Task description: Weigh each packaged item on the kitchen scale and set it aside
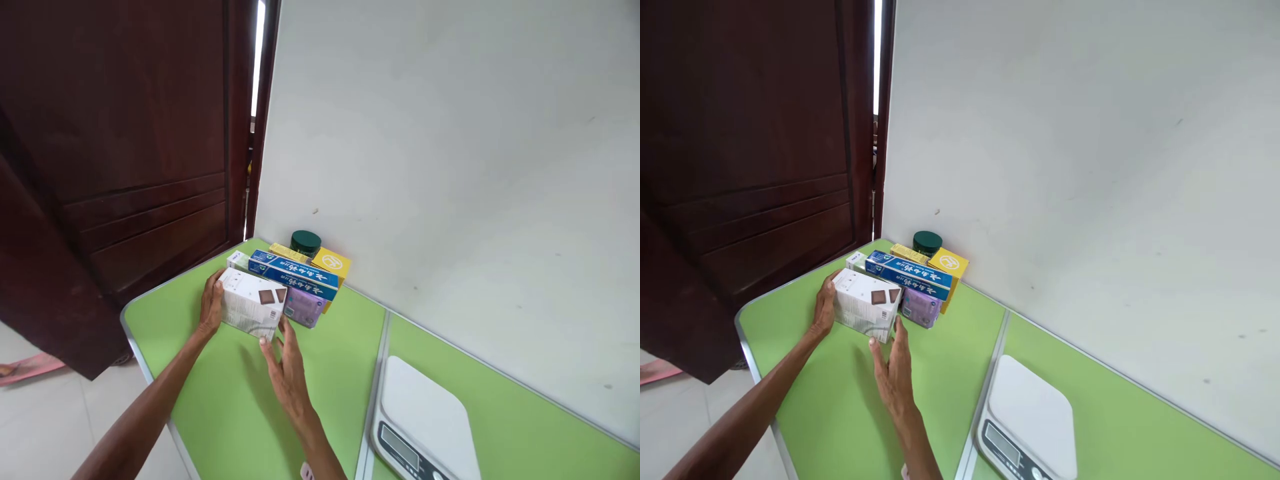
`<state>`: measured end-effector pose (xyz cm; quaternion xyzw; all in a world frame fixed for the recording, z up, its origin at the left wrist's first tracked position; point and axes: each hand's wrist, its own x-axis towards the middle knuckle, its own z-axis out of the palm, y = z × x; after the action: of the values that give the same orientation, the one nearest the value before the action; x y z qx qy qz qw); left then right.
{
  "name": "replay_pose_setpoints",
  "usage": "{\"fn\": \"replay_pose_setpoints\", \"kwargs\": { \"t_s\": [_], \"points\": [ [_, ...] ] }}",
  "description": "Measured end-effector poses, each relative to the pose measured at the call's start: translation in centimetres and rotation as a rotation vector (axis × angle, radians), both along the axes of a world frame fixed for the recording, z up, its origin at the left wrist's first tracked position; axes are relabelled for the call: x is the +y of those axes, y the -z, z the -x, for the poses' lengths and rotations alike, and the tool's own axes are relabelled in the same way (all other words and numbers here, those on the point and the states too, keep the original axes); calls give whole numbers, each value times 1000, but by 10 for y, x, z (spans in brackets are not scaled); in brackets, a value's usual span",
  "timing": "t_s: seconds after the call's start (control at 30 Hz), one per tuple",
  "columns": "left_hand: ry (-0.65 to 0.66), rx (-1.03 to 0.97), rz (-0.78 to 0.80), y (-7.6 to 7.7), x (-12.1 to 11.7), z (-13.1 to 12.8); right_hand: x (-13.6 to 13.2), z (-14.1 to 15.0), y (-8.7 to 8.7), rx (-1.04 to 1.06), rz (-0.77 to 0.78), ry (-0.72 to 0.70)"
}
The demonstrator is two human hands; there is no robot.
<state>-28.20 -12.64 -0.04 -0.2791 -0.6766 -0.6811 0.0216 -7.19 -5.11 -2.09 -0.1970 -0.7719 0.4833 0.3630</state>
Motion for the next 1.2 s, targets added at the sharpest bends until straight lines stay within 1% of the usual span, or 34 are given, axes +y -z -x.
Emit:
{"fn": "replay_pose_setpoints", "kwargs": {
  "t_s": [0.07, 0.1, 0.17, 0.23, 0.27, 0.33, 0.4, 0.47, 0.53, 0.57, 0.67, 0.77, 0.87, 0.97, 1.03, 1.1, 1.13, 1.2],
  "points": [
    [-28, 10, 10, -12, -2, -2, 9, -16, -2, -20, 10, 87],
    [-55, 28, 14, -22, -2, -3, 16, -25, -6, -19, -10, 136],
    [-98, 106, 29, -48, 3, -4, 36, -38, -20, 8, -103, 241],
    [-73, 229, 103, -78, 13, -2, 63, -45, -38, 20, -240, 355],
    [-32, 288, 183, -93, 20, 0, 77, -46, -48, 9, -310, 398],
    [77, 381, 411, -118, 34, 7, 104, -42, -63, -42, -419, 436],
    [197, 439, 622, -134, 49, 15, 128, -35, -73, -109, -480, 397],
    [322, 476, 730, -141, 64, 22, 145, -27, -78, -165, -517, 339],
    [426, 525, 786, -141, 76, 28, 158, -20, -80, -209, -551, 303],
    [446, 557, 820, -140, 82, 30, 163, -18, -81, -229, -568, 296],
    [417, 646, 922, -135, 94, 37, 173, -16, -84, -295, -627, 265],
    [415, 670, 968, -136, 100, 40, 177, -16, -90, -341, -666, 213],
    [443, 695, 992, -146, 101, 38, 171, -15, -101, -389, -633, 224],
    [447, 744, 999, -162, 96, 29, 160, -15, -118, -412, -588, 286],
    [446, 786, 963, -174, 91, 21, 153, -21, -129, -380, -580, 308],
    [455, 831, 892, -185, 87, 8, 150, -37, -137, -340, -568, 325],
    [467, 853, 852, -190, 86, -1, 150, -49, -140, -323, -556, 337],
    [512, 889, 776, -196, 87, -25, 150, -82, -143, -300, -529, 364]
  ]
}}
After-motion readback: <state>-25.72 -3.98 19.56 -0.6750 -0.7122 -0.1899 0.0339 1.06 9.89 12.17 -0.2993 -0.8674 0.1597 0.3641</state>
